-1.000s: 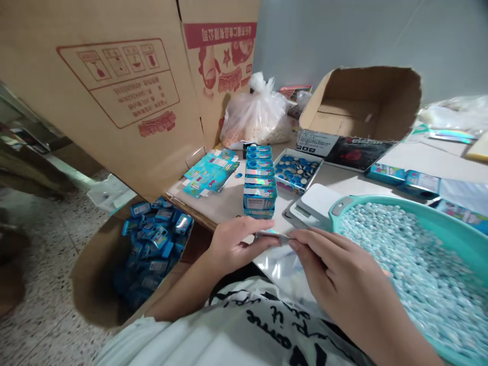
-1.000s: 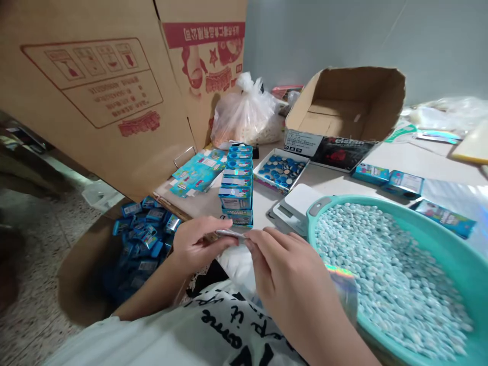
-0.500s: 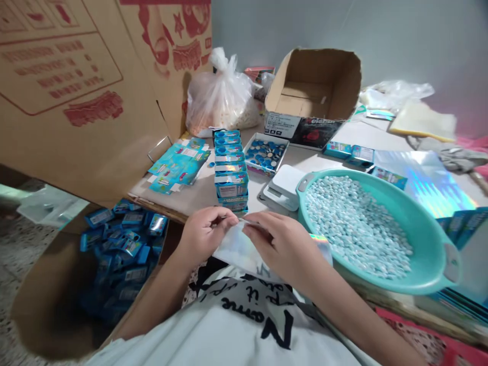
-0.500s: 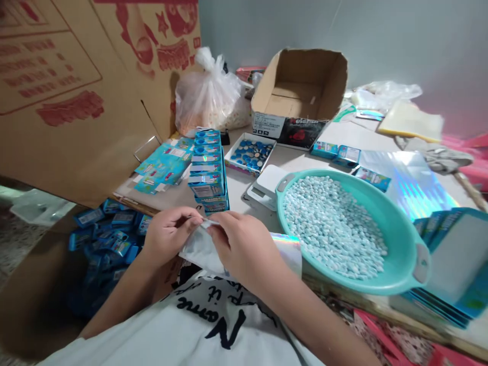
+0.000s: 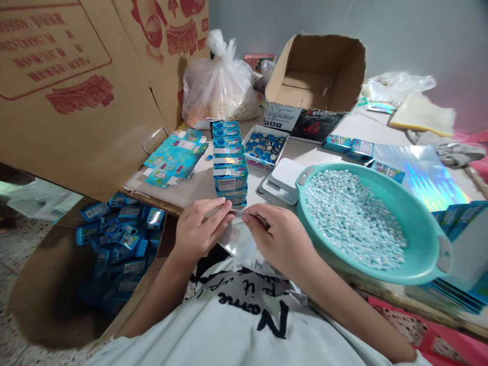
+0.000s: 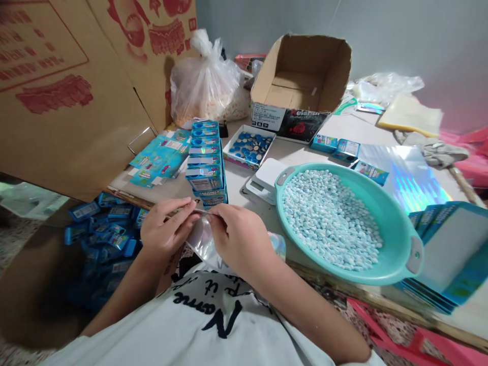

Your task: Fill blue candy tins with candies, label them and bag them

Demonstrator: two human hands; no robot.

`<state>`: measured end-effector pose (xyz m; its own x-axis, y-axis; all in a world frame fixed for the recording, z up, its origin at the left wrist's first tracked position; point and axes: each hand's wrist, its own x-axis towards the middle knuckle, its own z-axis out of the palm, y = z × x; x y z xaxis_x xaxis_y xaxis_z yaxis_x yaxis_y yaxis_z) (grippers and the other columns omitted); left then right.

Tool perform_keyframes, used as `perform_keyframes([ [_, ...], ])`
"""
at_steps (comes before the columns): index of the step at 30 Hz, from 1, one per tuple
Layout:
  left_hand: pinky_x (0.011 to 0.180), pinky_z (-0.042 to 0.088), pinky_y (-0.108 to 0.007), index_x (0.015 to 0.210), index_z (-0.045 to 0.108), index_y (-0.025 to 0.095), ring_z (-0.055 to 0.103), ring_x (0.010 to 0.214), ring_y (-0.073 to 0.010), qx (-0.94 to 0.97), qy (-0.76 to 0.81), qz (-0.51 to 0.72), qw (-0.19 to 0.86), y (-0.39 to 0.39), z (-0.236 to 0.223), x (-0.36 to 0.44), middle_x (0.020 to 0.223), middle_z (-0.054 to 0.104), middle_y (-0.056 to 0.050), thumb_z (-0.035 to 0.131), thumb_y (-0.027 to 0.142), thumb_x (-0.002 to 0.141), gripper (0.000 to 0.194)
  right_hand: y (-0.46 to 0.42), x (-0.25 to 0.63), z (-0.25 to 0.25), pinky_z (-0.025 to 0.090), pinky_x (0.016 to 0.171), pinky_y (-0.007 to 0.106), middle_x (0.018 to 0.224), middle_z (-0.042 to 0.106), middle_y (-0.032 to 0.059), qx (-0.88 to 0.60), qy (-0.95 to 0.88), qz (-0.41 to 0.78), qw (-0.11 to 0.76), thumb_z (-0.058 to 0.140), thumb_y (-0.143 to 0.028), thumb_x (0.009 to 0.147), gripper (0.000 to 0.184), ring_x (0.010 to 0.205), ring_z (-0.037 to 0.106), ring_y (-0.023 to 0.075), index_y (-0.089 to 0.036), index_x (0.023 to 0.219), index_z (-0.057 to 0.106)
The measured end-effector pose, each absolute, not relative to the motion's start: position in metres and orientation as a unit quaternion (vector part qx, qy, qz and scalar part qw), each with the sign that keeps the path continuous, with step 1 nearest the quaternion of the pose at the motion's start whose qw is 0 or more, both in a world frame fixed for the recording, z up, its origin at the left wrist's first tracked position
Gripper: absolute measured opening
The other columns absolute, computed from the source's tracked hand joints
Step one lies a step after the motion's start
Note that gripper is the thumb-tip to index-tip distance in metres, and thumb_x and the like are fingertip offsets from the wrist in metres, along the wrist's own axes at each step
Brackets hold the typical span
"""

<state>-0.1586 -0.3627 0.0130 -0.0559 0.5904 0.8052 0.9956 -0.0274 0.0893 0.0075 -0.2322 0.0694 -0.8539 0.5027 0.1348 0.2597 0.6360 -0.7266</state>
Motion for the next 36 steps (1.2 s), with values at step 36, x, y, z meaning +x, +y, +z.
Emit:
perform_keyframes([
  [36,0.081,0.064,-0.040,0.080,0.064,0.022,0.074,0.076,-0.0183,-0.251,-0.581,-0.774,-0.016,-0.325,0.050,-0.177,0.078,0.070,0.002,0.088,0.032,0.073,0.027,-0.158,-0.003,-0.011,0.049,0.073,0.034,0.092,0.070,0.0098,-0.400,-0.805,0.337,0.279,0.044,-0.033,0.102,0.027,0.082,0.064,0.0232,-0.015,0.112,0.062],
])
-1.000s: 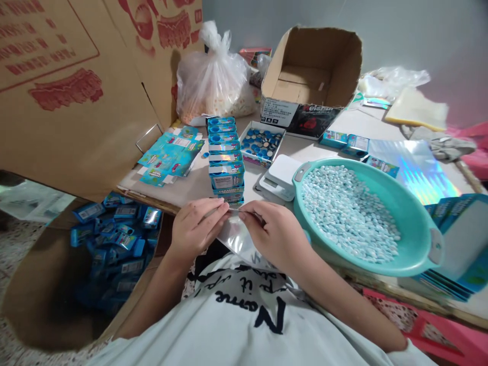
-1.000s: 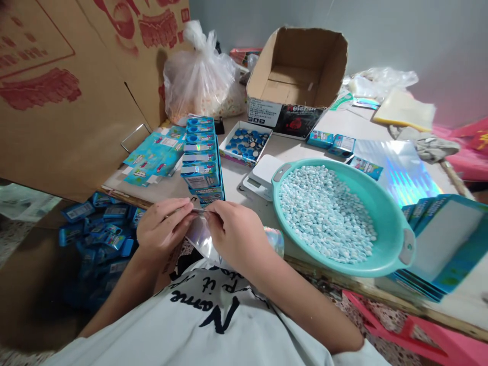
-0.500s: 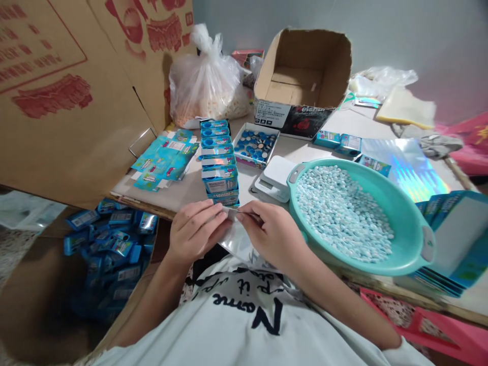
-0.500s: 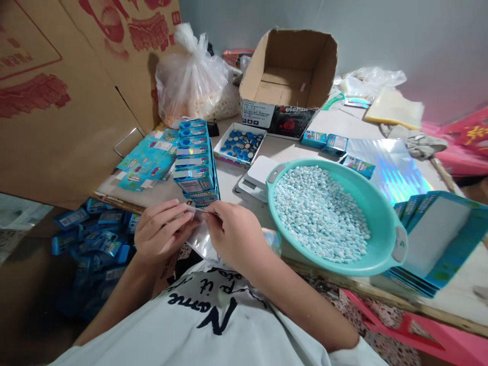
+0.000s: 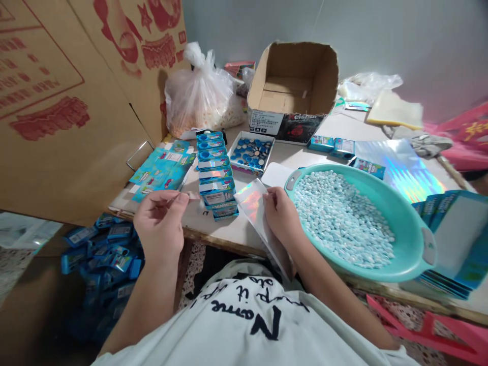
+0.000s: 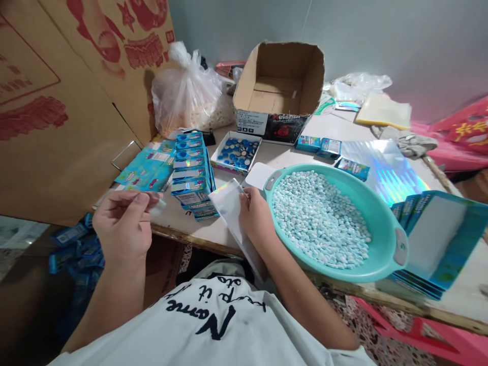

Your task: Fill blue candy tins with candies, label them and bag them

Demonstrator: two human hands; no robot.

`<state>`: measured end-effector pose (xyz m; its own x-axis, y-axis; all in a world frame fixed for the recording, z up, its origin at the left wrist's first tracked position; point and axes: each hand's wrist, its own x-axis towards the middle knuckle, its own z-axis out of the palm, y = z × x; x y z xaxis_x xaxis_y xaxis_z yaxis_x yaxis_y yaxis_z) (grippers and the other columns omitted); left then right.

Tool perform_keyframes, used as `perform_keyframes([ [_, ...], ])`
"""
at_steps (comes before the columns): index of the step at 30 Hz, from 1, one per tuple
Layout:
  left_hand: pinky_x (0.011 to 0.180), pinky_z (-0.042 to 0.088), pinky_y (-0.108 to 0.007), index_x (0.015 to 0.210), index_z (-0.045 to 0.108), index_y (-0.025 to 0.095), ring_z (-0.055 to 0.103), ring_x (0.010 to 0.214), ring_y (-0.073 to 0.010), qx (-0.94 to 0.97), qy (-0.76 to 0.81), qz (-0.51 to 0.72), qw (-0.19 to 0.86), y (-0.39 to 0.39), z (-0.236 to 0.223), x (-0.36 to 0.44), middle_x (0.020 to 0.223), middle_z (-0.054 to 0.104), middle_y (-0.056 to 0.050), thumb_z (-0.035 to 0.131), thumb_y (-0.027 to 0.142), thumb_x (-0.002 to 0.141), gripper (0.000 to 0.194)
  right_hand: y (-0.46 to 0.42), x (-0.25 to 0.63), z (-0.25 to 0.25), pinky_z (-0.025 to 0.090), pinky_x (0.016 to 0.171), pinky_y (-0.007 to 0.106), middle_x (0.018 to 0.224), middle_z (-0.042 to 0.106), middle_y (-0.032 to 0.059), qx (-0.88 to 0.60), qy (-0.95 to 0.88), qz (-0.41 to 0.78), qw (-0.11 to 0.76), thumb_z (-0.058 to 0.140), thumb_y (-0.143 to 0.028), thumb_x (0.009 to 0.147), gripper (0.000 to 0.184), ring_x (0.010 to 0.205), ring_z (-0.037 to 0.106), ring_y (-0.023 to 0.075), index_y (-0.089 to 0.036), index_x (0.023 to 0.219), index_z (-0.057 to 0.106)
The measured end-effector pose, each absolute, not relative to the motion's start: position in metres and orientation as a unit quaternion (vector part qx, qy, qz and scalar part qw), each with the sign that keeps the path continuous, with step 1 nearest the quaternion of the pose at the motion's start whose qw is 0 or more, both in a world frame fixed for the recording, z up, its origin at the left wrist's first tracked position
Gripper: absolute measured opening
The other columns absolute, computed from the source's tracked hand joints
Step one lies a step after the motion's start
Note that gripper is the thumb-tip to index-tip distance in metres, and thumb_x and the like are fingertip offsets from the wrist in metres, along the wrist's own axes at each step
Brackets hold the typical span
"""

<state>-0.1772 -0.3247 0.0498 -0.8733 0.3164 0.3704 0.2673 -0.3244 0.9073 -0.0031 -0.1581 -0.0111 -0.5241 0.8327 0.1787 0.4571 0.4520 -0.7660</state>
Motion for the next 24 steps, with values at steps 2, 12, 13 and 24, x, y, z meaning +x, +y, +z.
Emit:
perform_keyframes([
  [2,0.078,0.064,-0.038,0.079,0.065,0.023,0.072,0.072,-0.0165,0.233,0.590,0.773,0.015,-0.321,0.057,-0.190,0.075,0.069,0.003,0.091,0.033,0.069,0.030,-0.150,-0.011,-0.023,0.052,0.085,0.041,0.112,0.068,0.0197,-0.399,-0.838,0.296,0.224,0.041,-0.024,0.101,0.035,0.098,0.065,0.0286,-0.008,0.128,0.058],
  [12,0.072,0.061,-0.029,0.081,0.064,0.018,0.074,0.075,-0.0157,0.247,0.573,0.781,-0.020,-0.275,0.071,-0.232,0.081,0.072,0.000,0.090,0.031,0.067,0.033,-0.142,-0.079,0.099,0.053,0.084,0.033,0.116,0.066,0.0101,-0.146,-0.847,0.366,0.357,0.050,-0.040,0.104,0.039,0.096,0.063,0.0199,-0.019,0.136,0.057],
  [13,0.072,0.061,-0.028,0.082,0.064,0.018,0.073,0.074,-0.0150,0.243,0.576,0.780,-0.014,-0.269,0.070,-0.236,0.081,0.071,0.000,0.090,0.032,0.067,0.033,-0.144,-0.089,0.111,0.052,0.077,0.029,0.109,0.067,0.0074,-0.117,-0.845,0.400,0.334,0.053,-0.045,0.103,0.042,0.087,0.063,0.0173,-0.020,0.136,0.058],
  [24,0.070,0.059,-0.028,0.078,0.064,0.016,0.068,0.066,-0.0129,0.182,0.538,0.818,0.095,-0.231,0.053,-0.267,0.073,0.067,0.001,0.087,0.038,0.062,0.035,-0.118,-0.172,0.084,0.034,0.053,0.023,0.063,0.053,-0.0057,-0.126,-0.798,0.513,0.289,0.052,-0.019,0.093,0.019,0.055,0.049,0.0107,-0.017,0.106,0.066],
])
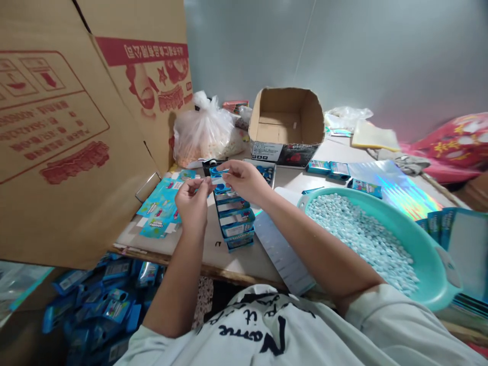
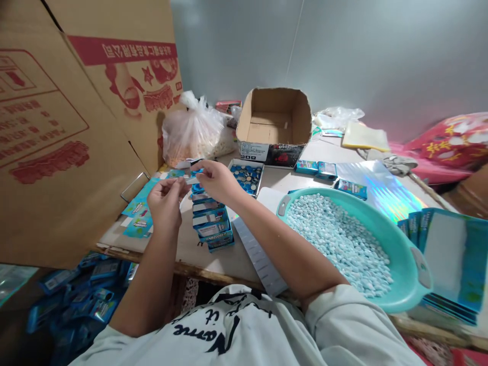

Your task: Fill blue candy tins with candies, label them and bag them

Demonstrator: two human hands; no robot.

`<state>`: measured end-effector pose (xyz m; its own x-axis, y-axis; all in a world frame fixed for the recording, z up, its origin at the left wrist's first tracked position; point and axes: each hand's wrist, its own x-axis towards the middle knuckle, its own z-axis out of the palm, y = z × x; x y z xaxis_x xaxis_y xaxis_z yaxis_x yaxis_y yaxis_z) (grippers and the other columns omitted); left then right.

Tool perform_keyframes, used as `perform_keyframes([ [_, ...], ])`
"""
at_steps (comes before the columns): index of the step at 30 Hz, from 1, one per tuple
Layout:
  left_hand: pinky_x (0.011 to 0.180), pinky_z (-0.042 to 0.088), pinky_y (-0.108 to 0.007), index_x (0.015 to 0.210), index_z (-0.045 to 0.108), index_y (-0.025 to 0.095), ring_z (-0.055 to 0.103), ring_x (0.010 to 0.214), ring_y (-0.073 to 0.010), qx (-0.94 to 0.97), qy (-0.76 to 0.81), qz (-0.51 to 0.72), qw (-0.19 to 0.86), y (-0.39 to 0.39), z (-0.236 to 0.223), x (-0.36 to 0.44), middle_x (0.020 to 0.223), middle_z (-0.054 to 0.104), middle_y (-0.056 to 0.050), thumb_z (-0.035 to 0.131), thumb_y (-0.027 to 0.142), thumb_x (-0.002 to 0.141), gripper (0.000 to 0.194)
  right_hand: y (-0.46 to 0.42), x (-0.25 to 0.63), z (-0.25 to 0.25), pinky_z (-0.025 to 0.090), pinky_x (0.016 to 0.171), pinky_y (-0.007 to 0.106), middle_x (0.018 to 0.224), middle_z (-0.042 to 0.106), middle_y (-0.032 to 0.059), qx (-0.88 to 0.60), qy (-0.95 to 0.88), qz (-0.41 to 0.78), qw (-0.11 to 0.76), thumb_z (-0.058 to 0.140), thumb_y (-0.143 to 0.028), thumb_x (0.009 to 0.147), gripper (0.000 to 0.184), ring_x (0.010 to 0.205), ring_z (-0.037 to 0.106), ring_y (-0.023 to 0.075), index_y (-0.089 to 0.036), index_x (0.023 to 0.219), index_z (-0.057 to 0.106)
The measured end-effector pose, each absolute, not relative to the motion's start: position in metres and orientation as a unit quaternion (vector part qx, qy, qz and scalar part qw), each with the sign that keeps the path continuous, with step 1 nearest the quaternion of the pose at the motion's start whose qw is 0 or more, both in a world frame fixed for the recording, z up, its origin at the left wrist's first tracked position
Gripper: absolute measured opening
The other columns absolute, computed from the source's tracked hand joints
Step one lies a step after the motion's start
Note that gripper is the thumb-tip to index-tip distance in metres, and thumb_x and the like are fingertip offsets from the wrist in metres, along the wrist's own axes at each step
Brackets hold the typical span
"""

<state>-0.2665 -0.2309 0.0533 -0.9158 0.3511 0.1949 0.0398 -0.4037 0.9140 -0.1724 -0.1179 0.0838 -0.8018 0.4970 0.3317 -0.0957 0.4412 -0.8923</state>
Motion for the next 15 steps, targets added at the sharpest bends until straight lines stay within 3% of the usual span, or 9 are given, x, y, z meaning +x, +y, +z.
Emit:
perform_keyframes([
  [5,0.056,0.046,-0.021,0.074,0.069,0.015,0.053,0.054,-0.0071,0.152,0.601,0.781,0.076,-0.226,0.046,-0.281,0.064,0.064,0.002,0.086,0.036,0.059,0.031,-0.112,-0.179,0.082,0.029,0.056,0.024,0.062,0.051,-0.0076,-0.155,-0.862,0.406,0.261,0.055,-0.018,0.090,0.017,0.056,0.047,0.0127,-0.021,0.106,0.059],
  [10,0.058,0.043,-0.023,0.070,0.071,0.015,0.052,0.057,-0.0085,0.120,0.617,0.770,0.114,-0.227,0.036,-0.290,0.063,0.064,0.001,0.085,0.032,0.056,0.026,-0.113,-0.184,0.084,0.025,0.059,0.027,0.067,0.055,-0.0039,-0.168,-0.912,0.293,0.234,0.055,-0.015,0.087,0.009,0.061,0.047,0.0149,-0.021,0.092,0.059],
  [15,0.057,0.039,-0.021,0.072,0.071,0.015,0.051,0.059,-0.0076,0.101,0.611,0.767,0.167,-0.227,0.031,-0.293,0.069,0.068,-0.001,0.086,0.034,0.052,0.031,-0.114,-0.184,0.088,0.024,0.060,0.028,0.070,0.060,-0.0013,-0.163,-0.931,0.252,0.207,0.052,-0.011,0.085,0.017,0.061,0.045,0.0154,-0.021,0.092,0.063],
])
